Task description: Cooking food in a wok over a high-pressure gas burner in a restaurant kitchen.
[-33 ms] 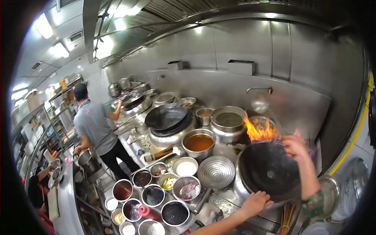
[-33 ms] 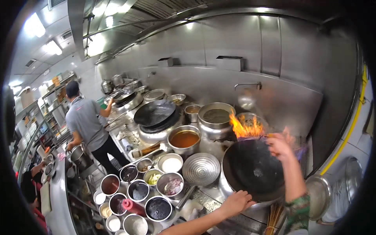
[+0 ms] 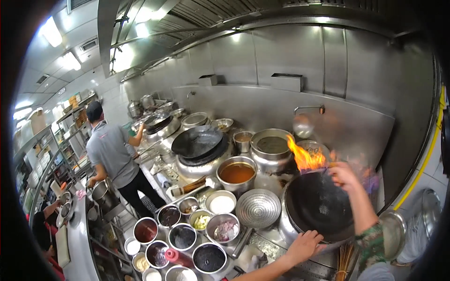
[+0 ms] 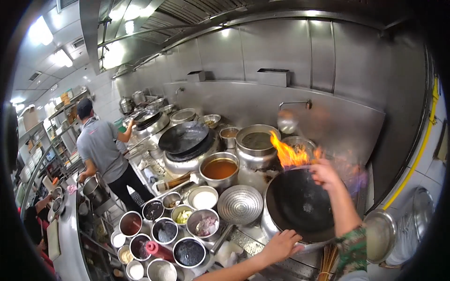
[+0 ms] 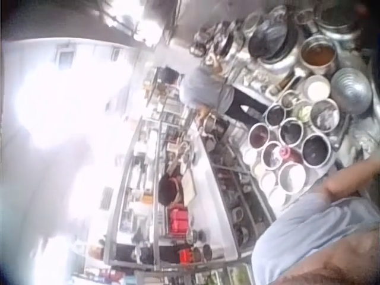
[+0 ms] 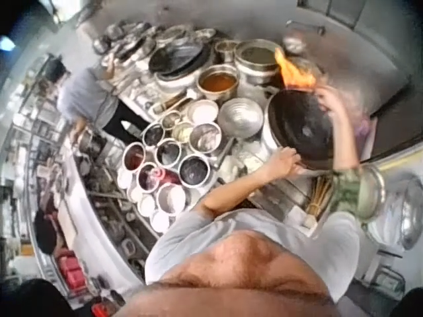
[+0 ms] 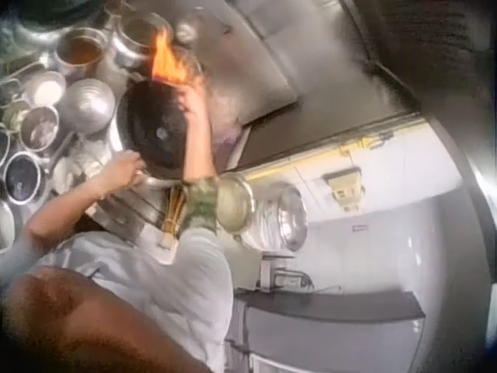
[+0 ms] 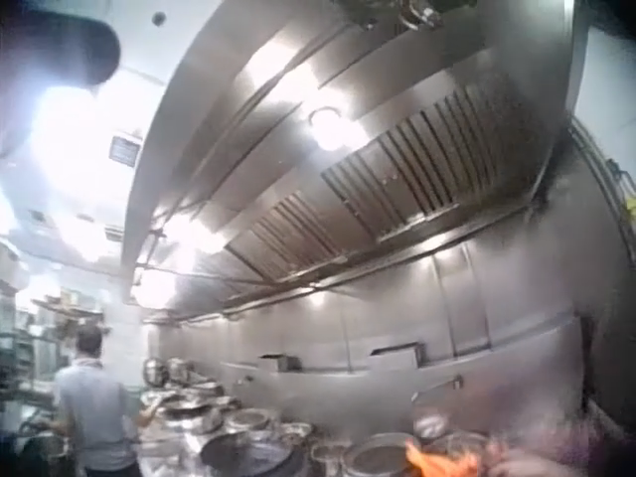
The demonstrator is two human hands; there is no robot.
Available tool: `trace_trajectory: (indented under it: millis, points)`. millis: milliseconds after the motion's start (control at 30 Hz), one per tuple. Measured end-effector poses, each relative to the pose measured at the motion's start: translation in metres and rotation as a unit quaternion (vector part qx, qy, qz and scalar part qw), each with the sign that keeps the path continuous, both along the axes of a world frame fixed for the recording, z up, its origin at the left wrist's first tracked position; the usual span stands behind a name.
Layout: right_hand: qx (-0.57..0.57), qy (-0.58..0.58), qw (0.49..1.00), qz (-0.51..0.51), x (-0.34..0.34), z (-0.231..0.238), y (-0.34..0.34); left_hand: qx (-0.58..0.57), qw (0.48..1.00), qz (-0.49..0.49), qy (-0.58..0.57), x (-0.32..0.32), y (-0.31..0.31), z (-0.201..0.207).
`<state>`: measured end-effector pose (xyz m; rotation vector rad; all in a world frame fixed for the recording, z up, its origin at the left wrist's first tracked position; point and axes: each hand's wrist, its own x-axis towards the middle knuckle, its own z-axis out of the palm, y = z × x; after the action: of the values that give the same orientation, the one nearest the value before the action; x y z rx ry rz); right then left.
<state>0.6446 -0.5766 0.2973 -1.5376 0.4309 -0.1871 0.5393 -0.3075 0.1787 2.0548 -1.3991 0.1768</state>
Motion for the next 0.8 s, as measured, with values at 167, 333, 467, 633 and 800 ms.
trace_trajectory:
  millis: [167,333,467,633,800]
  points:
    - [-0.223,0.080,0.971,-0.020,0.126,-0.044,0.058,-0.112,0.992,0.031,0.057,-0.020,0.101,0.033]
    - [-0.059,0.126,0.990,0.019,0.209,-0.078,0.080,-0.043,0.973,0.136,0.180,-0.036,0.192,0.022]
    - [0.537,0.025,0.842,0.043,0.221,-0.062,0.081,-0.077,0.951,0.221,0.203,-0.038,0.203,-0.022]
    - [0.666,-0.093,0.739,0.052,0.157,-0.048,0.060,0.002,0.936,0.265,0.230,-0.034,0.177,-0.080]
    - [0.653,-0.134,0.741,0.079,0.030,-0.006,0.040,0.019,0.923,0.320,0.215,-0.017,0.166,-0.139]
